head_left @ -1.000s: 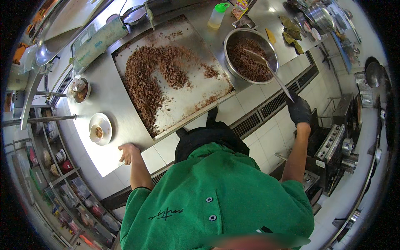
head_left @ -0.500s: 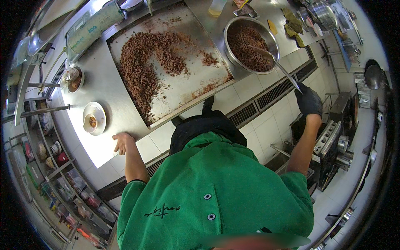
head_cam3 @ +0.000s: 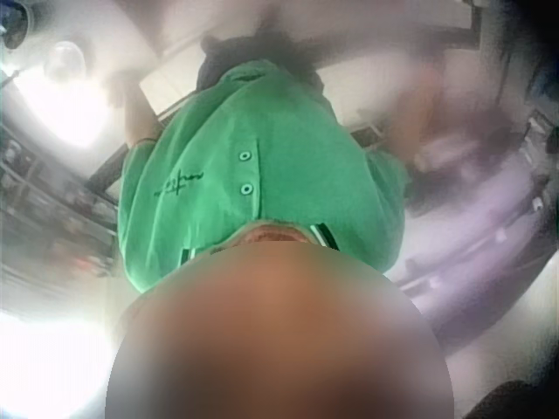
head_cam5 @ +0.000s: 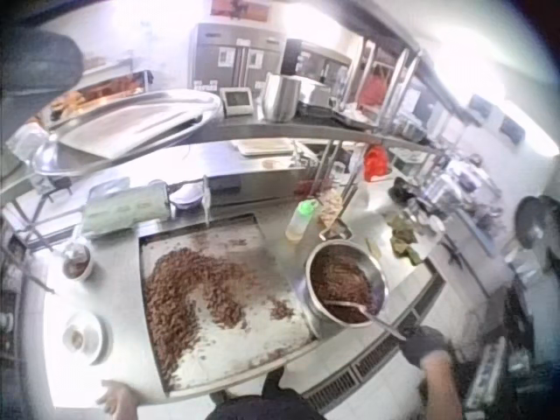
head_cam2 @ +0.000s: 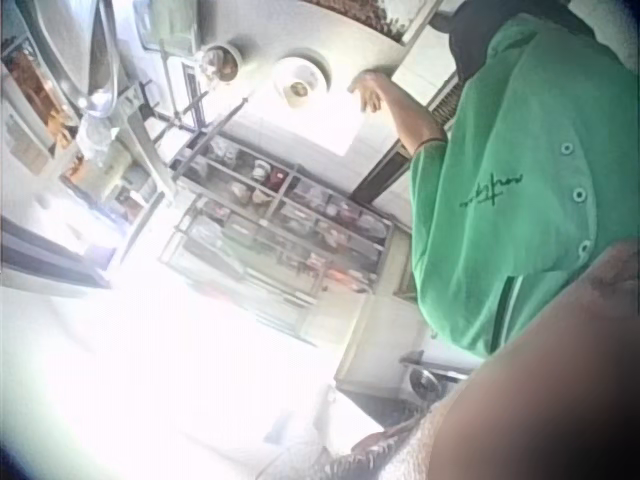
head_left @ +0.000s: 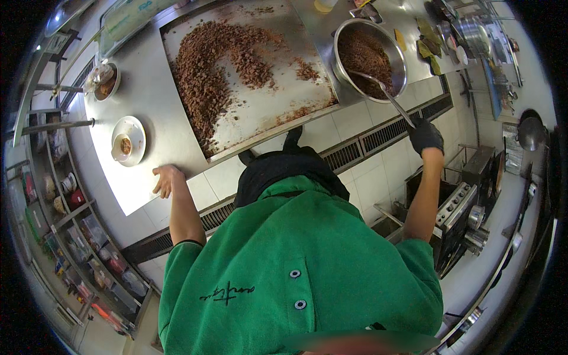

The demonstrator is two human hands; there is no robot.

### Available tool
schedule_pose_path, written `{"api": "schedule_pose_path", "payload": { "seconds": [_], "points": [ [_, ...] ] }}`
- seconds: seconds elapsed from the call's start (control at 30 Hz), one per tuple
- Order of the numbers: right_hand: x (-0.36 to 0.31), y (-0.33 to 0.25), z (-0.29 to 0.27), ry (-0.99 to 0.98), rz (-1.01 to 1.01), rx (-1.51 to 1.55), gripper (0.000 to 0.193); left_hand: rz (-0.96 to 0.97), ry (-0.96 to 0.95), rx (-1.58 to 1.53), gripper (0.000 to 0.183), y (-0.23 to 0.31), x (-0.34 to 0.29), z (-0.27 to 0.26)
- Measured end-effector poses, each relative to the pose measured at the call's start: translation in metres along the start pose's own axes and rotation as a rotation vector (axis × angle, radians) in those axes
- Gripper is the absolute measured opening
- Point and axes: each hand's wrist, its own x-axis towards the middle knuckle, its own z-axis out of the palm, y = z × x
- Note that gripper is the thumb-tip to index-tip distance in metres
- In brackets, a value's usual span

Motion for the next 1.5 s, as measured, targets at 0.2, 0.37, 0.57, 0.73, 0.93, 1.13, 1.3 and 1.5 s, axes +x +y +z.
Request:
{"api": "schedule_pose_path", "payload": {
  "seconds": [0.2, 0.37, 0.57, 0.73, 0.93, 1.13, 1.3, 1.5],
  "points": [
    [0.003, 0.004, -0.018, 0.112, 0.159, -0.1, 0.045, 0.029, -0.025, 0.046, 0.088, -0.001, 0.002, -0.001],
    [-0.035, 0.024, -0.036, 0.276, -0.043, 0.158, 0.044, 0.062, 0.126, 0.07, 0.087, -0.002, 0.003, 0.011],
    [-0.01, -0.108, -0.015, 0.417, -0.274, 0.562, 0.042, 0.077, 0.003, 0.024, 0.085, -0.002, 0.0, -0.006],
    [0.048, -0.266, 0.009, 0.329, -0.587, 0.52, 0.04, 0.068, -0.062, 0.011, 0.085, 0.002, -0.002, -0.023],
    [0.124, -0.425, 0.018, 0.375, -0.637, 0.52, 0.038, 0.092, -0.045, 0.025, 0.085, 0.002, -0.005, -0.028],
    [0.157, -0.547, -0.013, 0.301, -0.604, 0.439, 0.037, 0.158, -0.049, 0.002, 0.086, -0.002, -0.004, -0.034],
    [0.139, -0.607, -0.002, 0.189, -0.597, 0.469, 0.036, 0.16, 0.006, 0.063, 0.083, -0.001, -0.005, -0.027],
    [0.106, -0.598, 0.017, 0.206, -0.616, 0.384, 0.051, 0.166, -0.047, 0.031, 0.084, 0.002, -0.003, -0.032]
  ]
}}
